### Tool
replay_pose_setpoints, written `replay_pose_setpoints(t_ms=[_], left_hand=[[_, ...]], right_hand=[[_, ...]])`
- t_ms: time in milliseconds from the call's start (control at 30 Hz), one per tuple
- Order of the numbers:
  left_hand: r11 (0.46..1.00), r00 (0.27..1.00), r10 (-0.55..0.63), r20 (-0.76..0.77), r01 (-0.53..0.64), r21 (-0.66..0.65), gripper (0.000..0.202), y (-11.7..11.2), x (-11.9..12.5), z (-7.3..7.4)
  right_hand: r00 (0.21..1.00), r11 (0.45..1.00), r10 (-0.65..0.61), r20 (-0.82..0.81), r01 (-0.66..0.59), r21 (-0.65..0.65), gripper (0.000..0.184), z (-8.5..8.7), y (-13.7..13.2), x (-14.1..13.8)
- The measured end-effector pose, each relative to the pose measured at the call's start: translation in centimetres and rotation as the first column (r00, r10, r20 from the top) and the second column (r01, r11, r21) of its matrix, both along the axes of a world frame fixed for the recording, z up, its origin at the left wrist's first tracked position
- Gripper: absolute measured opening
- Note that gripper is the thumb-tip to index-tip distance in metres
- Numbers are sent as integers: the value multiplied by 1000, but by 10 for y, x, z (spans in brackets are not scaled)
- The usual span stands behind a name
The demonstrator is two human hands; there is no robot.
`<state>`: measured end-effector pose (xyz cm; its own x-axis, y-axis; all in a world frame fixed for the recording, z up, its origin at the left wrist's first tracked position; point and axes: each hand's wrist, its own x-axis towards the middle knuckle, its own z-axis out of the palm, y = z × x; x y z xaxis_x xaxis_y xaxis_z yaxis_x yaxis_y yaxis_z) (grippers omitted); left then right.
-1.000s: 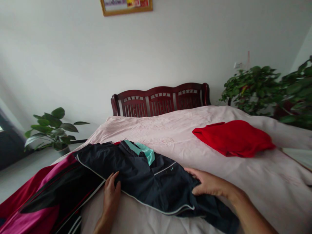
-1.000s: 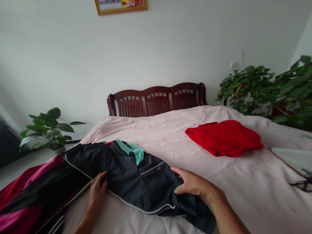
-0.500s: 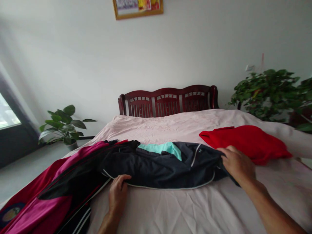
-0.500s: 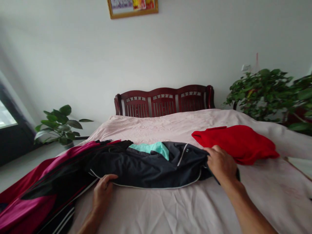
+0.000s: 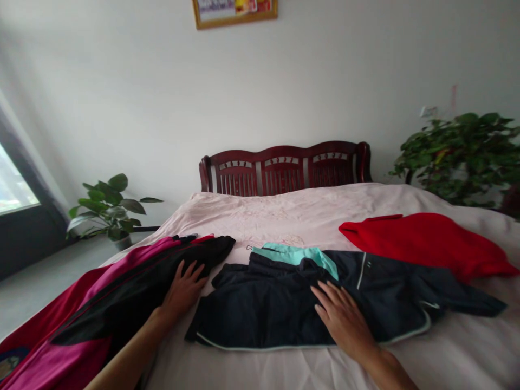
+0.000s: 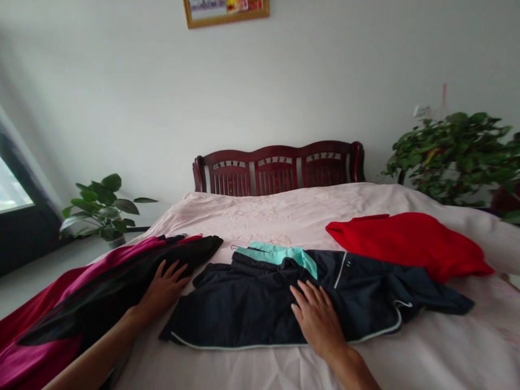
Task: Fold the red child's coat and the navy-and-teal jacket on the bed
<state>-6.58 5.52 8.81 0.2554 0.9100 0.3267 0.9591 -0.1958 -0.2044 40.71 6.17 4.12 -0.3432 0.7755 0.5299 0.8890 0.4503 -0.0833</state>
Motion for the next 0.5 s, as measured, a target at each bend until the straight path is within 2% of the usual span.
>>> replay_pose_setpoints(t_ms=[100,267,500], left_hand=[[997,995,67,-70,-69,-22,52,15,-10,0],[966,956,258,-138,-260,7,55,40,-20,-4],[909,906,407,-120,-414,-44,57,71,-26,-6]], right_hand=[[1000,1000,-2,14,3,-14,42,-5,1,4],[1000,1000,10,26,-10,-13,42,-5,2,11],[999,1000,18,36,-19,14,43,-6,2,11]])
